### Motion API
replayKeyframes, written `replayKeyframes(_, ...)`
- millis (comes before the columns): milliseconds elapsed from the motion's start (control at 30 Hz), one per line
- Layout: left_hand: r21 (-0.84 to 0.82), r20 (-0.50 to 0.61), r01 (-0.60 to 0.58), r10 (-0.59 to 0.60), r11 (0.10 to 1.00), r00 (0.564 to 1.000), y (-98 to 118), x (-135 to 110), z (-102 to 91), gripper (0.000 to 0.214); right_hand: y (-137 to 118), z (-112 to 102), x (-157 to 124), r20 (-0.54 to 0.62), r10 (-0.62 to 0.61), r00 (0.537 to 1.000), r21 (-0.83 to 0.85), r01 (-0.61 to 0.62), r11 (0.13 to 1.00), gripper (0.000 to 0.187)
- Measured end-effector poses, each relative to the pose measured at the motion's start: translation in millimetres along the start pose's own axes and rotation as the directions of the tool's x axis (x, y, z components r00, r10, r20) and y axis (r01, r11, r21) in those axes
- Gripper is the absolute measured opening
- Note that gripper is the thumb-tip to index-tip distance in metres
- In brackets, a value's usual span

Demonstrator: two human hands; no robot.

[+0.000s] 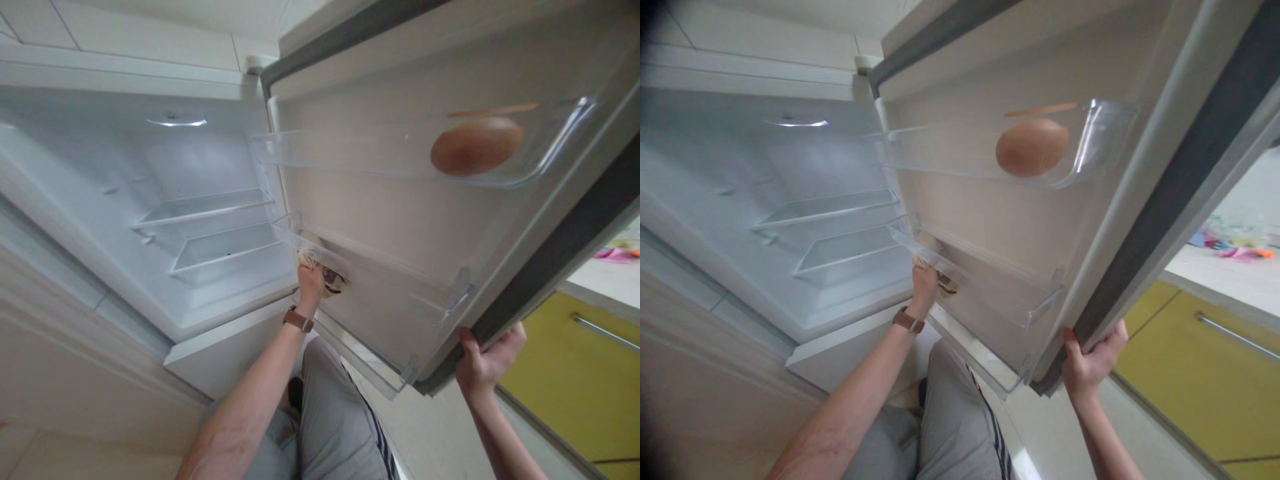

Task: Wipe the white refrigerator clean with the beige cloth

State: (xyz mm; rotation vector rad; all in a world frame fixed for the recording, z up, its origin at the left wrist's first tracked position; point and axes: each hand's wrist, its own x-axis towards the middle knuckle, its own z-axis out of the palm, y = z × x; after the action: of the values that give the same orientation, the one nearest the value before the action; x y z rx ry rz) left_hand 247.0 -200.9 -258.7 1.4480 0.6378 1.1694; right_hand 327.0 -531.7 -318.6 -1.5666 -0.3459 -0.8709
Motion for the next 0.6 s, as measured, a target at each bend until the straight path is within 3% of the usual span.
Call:
replayKeyframes(100,0.149,0.152,-0.112,0.089,0.983,0.984,-3,-21,2.6,0.018,-2,-1,-1,0.005,0.0,1.0,0.0,0.0,1.0,0.094)
replayKeyframes(267,0.321,0.293,-0.316,0.224,0.893,0.93,-4,-63,11.4,0.021,-8,-1,-2,-0.004,-0.002,1.0,0.003,0.002,1.0,0.09)
replayKeyframes(367,0.322,0.423,-0.437,0.285,0.84,0.86,-1,-96,19.1,0.028,-7,0,-1,-0.009,0.005,1.0,0.005,-0.005,1.0,0.091)
replayKeyframes(433,0.267,0.562,-0.553,0.338,0.789,0.755,3,-120,23.7,0.031,-5,0,-1,-0.006,0.009,1.0,-0.01,-0.009,1.0,0.093)
replayKeyframes(533,0.103,0.774,-0.723,0.401,0.683,0.49,10,-150,28.8,0.03,-4,-1,0,-0.002,-0.006,1.0,-0.025,0.006,1.0,0.092)
replayKeyframes(600,0.023,0.832,-0.76,0.409,0.65,0.375,16,-161,30.4,0.031,-5,-1,1,0.006,-0.019,1.0,-0.009,0.019,1.0,0.09)
